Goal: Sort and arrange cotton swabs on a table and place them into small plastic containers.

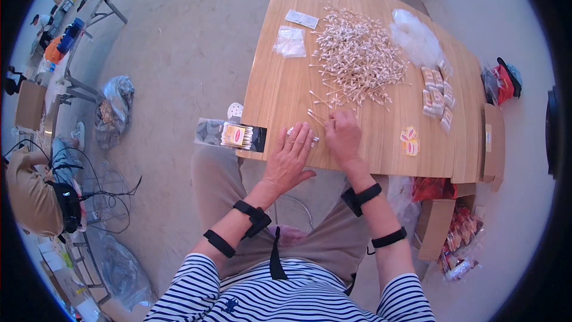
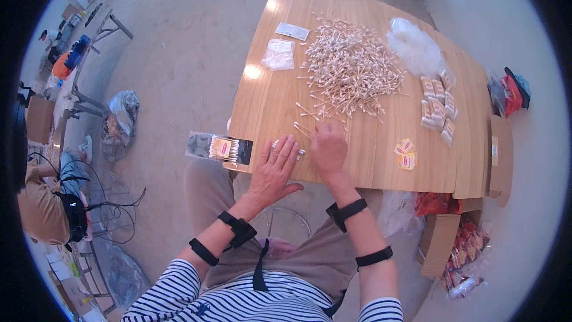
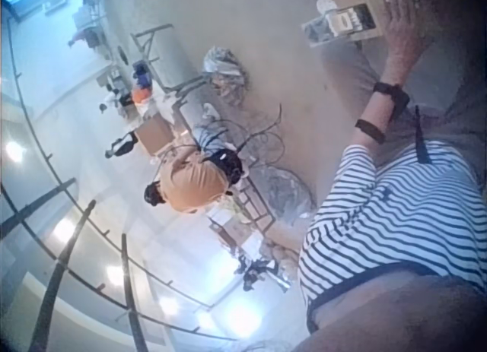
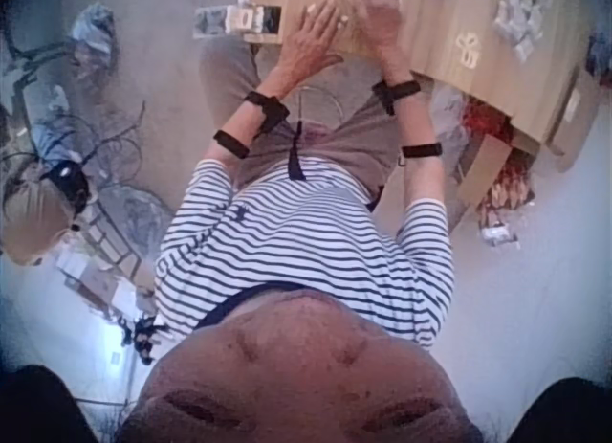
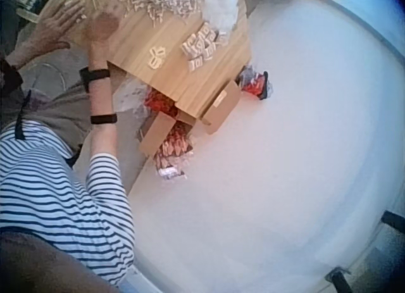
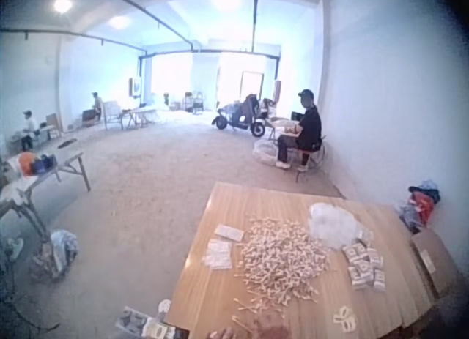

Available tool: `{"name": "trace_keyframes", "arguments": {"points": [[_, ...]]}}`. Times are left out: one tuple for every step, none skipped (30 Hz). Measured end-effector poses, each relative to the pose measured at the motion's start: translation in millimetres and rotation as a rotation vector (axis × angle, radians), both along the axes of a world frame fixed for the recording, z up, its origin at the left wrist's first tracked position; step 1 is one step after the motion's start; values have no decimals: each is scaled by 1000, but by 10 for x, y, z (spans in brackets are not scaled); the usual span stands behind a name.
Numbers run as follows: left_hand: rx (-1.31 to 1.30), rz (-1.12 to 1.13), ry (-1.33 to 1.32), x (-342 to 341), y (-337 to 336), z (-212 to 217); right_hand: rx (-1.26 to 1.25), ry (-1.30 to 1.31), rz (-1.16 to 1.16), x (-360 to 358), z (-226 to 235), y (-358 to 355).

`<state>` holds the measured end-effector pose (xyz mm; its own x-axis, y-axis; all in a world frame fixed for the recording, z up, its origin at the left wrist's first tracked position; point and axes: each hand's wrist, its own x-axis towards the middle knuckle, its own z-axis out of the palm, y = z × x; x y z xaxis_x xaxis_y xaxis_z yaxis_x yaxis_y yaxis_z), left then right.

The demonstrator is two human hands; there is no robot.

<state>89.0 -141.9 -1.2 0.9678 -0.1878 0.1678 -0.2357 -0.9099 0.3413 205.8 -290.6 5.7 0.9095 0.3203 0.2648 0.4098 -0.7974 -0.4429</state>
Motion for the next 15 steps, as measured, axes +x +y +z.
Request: {"name": "trace_keyframes", "arguments": {"points": [[-2, -3, -15, 24, -17, 25, 11, -31, -5, 7, -8, 10], [-2, -9, -30, 21, -37, 32, 11, -46, -11, -10, -19, -4], [9, -10, -14, -10, -32, -4, -12, -19, 7, -36, -63, 0], [17, -12, -9, 0, -19, -39, -38, -4, 23, -23, -82, 12], [22, -17, -10, -5, -23, -54, -65, 25, 9, -34, -57, 17], [31, -20, -12, -42, -19, -96, -86, 54, -3, -79, -62, 35], [29, -17, -1, -67, -23, -106, -69, 48, 11, -109, -96, 27], [26, -15, 9, -81, -30, -71, -55, 42, 26, -128, -105, 13], [40, -11, -26, -110, -3, -46, -35, 48, 30, -168, -110, 60], [33, -16, -5, -139, -6, -24, -27, 60, 26, -198, -102, 54], [27, -21, 18, -126, -12, -17, -24, 32, 21, -178, -94, 33], [33, -20, 4, -142, -14, -23, 4, 26, 39, -195, -88, 42], [44, -24, -7, -144, -13, -35, 31, 22, 59, -200, -91, 55], [55, -27, -15, -132, -3, -54, 37, 12, 61, -199, -104, 70], [58, -25, -18, -111, 0, -45, 28, 37, 96, -209, -97, 84]]}}
